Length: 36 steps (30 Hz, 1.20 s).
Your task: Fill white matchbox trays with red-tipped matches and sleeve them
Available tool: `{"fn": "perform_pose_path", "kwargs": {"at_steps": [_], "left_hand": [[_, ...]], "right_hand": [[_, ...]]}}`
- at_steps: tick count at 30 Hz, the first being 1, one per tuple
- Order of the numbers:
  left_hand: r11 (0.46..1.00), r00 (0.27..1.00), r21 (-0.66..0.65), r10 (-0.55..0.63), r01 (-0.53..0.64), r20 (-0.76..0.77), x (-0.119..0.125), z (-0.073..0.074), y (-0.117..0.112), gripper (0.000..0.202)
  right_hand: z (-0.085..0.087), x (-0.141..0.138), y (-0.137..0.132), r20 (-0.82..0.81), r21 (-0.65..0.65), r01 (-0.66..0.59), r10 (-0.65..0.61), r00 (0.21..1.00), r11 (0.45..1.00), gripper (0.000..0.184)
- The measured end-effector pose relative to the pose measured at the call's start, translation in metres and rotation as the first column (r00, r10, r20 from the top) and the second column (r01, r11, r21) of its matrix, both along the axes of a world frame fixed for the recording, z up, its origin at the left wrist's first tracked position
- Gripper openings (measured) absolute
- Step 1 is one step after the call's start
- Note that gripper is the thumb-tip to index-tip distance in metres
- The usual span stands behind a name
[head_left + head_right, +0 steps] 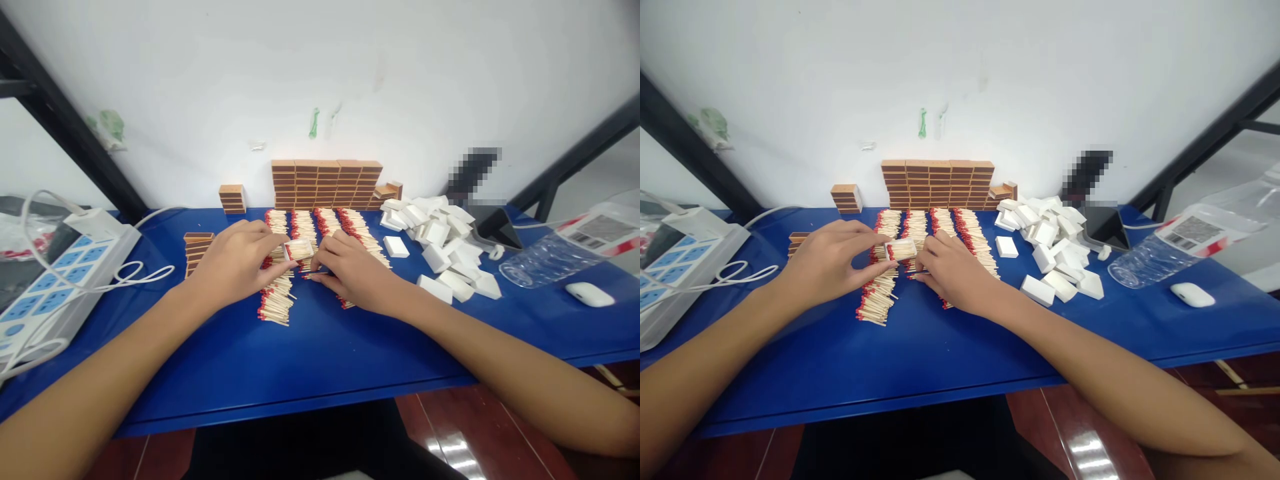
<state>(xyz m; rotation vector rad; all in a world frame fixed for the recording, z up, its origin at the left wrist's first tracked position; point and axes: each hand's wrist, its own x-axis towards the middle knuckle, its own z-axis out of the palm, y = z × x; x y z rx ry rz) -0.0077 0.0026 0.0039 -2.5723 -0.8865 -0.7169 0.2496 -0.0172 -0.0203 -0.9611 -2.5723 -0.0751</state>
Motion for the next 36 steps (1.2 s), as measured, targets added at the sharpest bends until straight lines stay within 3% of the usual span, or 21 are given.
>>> {"fn": "perform_pose_path", "kwargs": {"at_steps": [12, 15, 20, 25, 31, 36], "left_hand": [[1.0, 1.0, 0.007, -0.006, 0.006, -0.01, 0.0, -0.001, 0.001, 0.036], [1.0, 0.999, -0.001, -0.003, 0.003, -0.035, -0.001, -0.001, 0.001, 0.036], [0.998, 0.998, -0.03, -0.062, 0.062, -0.023, 0.002, -0.003, -0.001, 0.037], [0.986, 0.989, -0.071, -0.15, 0.151, 0.02, 0.009, -0.004, -0.008, 0.037], [0.983, 0.985, -0.076, -0.163, 0.166, 0.049, 0.007, -0.003, -0.007, 0.039], [0.983, 0.985, -0.08, -0.162, 0.166, 0.051, 0.008, -0.005, -0.006, 0.038]], "right_hand": [[0.001, -0.001, -0.001, -0.01, -0.074, -0.021, 0.02, 1.0, 0.997, 0.013], [0.006, 0.0, -0.003, -0.074, -0.103, -0.057, 0.05, 0.996, 0.993, 0.013], [0.013, -0.003, -0.005, -0.217, -0.01, -0.023, 0.021, 0.976, 1.0, 0.011], [0.013, -0.006, -0.004, -0.195, 0.051, 0.031, -0.021, 0.981, 0.998, 0.012], [0.014, 0.002, -0.001, -0.182, 0.061, -0.001, 0.013, 0.983, 0.998, 0.003], [0.013, 0.003, -0.001, -0.18, 0.062, -0.014, 0.025, 0.983, 0.998, 0.006]]}}
